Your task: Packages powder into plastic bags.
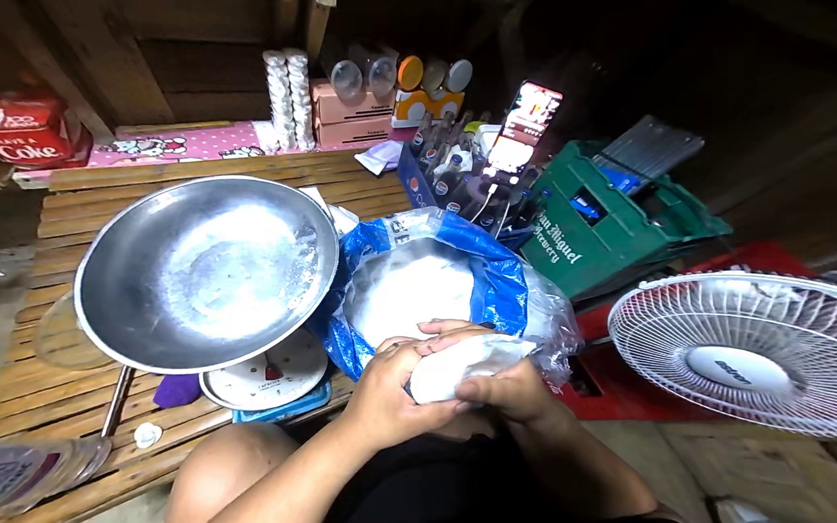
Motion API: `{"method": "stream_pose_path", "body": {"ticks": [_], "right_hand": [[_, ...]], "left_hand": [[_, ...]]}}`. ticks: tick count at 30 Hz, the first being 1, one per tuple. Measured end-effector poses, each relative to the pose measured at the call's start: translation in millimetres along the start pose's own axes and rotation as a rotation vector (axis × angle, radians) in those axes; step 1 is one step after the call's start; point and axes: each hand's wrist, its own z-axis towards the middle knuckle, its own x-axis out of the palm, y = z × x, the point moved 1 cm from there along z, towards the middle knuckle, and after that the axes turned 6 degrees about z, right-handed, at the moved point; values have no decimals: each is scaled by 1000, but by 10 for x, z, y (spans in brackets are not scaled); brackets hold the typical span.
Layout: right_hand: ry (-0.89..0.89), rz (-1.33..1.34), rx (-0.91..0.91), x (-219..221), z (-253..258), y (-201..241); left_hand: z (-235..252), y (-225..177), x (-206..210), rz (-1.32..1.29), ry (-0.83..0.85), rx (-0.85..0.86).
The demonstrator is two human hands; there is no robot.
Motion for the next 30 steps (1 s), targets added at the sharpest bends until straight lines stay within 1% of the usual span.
{"method": "stream_pose_path", "body": {"ticks": [4, 8, 11, 13, 16, 23, 27, 30], "right_hand": [[-6, -90, -30, 4, -1, 42], [-33, -103, -45, -16, -8, 63], [-42, -56, -22, -20, -4, 63], [-79, 24, 21, 10, -7, 45], [-71, 119, 64, 13, 12, 5], [-9, 109, 87, 9, 0, -53], [-45, 119, 73, 13, -8, -66], [-105, 87, 55, 15, -28, -57]], "left_hand": [[14, -12, 12, 0, 21, 2], [19, -19, 8, 31, 63, -5], [23, -25, 2, 43, 51, -31], [25, -22, -3, 27, 26, -60], [19, -12, -2, -2, 5, -79], [9, -12, -3, -16, -5, -69], [23, -4, 13, -14, -2, -59], [25, -25, 14, 23, 31, -86]]}}
